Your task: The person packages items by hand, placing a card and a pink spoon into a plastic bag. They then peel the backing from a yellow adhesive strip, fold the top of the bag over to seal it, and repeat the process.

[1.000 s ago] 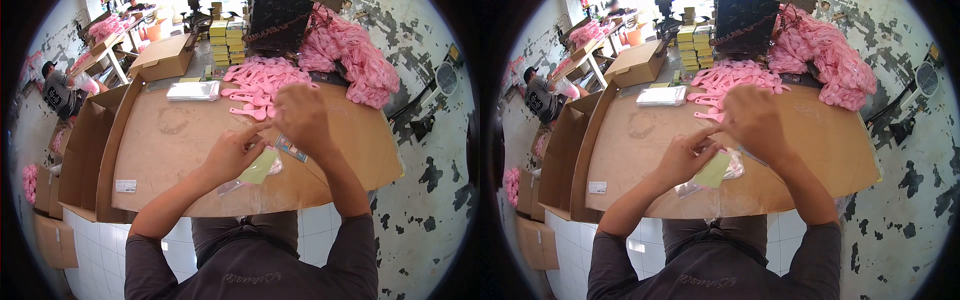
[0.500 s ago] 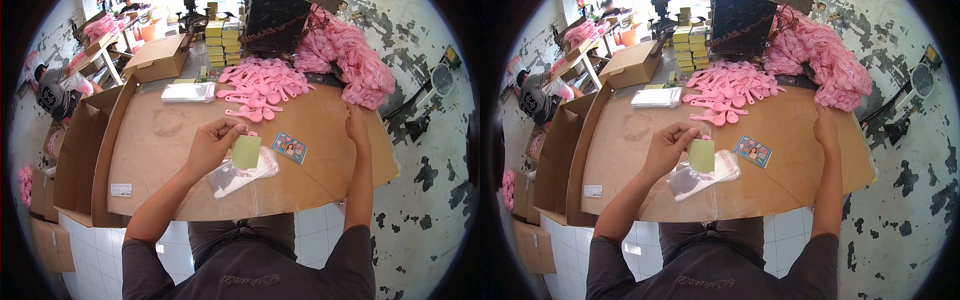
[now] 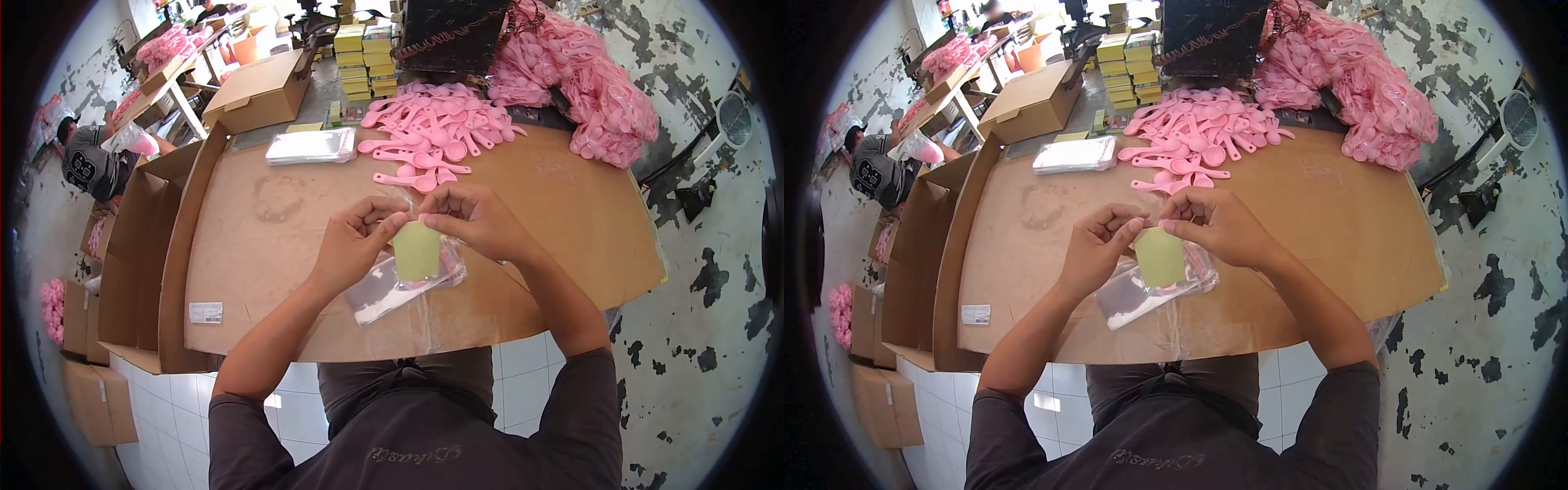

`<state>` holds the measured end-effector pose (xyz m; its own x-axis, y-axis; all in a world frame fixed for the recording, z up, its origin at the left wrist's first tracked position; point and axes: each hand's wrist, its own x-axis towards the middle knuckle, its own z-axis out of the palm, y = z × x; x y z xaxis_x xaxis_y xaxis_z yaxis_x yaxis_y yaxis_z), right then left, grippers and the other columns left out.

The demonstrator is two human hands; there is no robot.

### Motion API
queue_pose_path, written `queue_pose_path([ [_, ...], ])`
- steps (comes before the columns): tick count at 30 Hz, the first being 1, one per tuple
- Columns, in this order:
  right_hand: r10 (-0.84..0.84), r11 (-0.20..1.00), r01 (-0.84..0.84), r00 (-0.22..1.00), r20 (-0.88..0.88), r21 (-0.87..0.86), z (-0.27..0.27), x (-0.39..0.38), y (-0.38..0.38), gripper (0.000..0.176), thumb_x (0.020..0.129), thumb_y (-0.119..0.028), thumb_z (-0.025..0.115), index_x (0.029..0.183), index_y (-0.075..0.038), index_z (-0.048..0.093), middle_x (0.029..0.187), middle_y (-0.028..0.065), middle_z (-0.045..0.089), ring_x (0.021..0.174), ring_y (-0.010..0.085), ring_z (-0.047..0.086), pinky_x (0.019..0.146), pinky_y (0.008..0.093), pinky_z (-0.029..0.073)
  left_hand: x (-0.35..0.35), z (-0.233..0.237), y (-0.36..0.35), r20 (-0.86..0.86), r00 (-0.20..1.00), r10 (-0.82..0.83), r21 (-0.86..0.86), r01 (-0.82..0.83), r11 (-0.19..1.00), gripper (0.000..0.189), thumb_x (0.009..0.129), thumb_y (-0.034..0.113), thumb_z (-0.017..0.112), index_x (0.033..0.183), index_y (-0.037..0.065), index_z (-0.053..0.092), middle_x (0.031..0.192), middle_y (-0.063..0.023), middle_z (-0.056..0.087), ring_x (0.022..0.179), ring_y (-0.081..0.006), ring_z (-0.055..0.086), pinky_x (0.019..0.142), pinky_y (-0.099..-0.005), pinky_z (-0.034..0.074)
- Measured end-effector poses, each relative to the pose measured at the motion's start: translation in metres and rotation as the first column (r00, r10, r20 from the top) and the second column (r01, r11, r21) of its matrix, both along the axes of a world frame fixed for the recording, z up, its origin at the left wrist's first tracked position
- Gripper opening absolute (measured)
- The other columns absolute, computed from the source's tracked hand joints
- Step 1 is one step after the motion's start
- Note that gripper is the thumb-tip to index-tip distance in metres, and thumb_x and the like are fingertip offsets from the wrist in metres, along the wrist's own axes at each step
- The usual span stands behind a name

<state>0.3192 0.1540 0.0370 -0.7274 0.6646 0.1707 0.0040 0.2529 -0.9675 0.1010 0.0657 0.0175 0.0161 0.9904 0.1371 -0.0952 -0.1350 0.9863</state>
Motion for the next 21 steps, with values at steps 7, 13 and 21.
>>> queue_pose_path([
  [7, 0.002, 0.995, -0.005, 0.999, -0.033, -0.095, -0.004, 0.002, 0.01, 0.017, 0.098, -0.007, 0.068, 0.112, 0.003, 0.068, 0.103, 0.0061, 0.071, 0.094, 0.0111, 0.067, 0.085, 0.0269, 0.054, -0.009, -0.01, 0.006, 0.028, 1.0, 0.01, 0.006, -0.011, 1.0, 0.019, 0.099, 0.01, 0.069, 0.113, -0.003, 0.069, 0.102, -0.0093, 0.074, 0.089, -0.0124, 0.071, 0.074, -0.0275, 0.061],
  [13, -0.07, 0.989, 0.062, 0.996, -0.061, -0.131, -0.024, 0.0, 0.007, 0.021, 0.097, -0.008, 0.07, 0.115, 0.003, 0.069, 0.104, 0.0063, 0.071, 0.094, 0.011, 0.067, 0.085, 0.0268, 0.054, -0.006, -0.024, 0.011, 0.062, 0.996, 0.058, -0.026, -0.057, 0.998, 0.017, 0.098, 0.01, 0.071, 0.11, -0.002, 0.069, 0.099, -0.0088, 0.074, 0.088, -0.0121, 0.071, 0.073, -0.0269, 0.062],
  [21, -0.069, 0.985, 0.058, 0.996, -0.058, -0.163, -0.022, 0.008, 0.007, 0.016, 0.097, -0.007, 0.07, 0.11, 0.002, 0.072, 0.1, 0.0049, 0.072, 0.091, 0.0094, 0.066, 0.082, 0.0258, 0.053, -0.005, -0.017, 0.011, 0.081, 0.996, 0.031, -0.043, -0.028, 0.999, 0.016, 0.097, 0.007, 0.071, 0.109, -0.003, 0.069, 0.099, -0.0098, 0.075, 0.089, -0.0135, 0.072, 0.073, -0.027, 0.062],
])
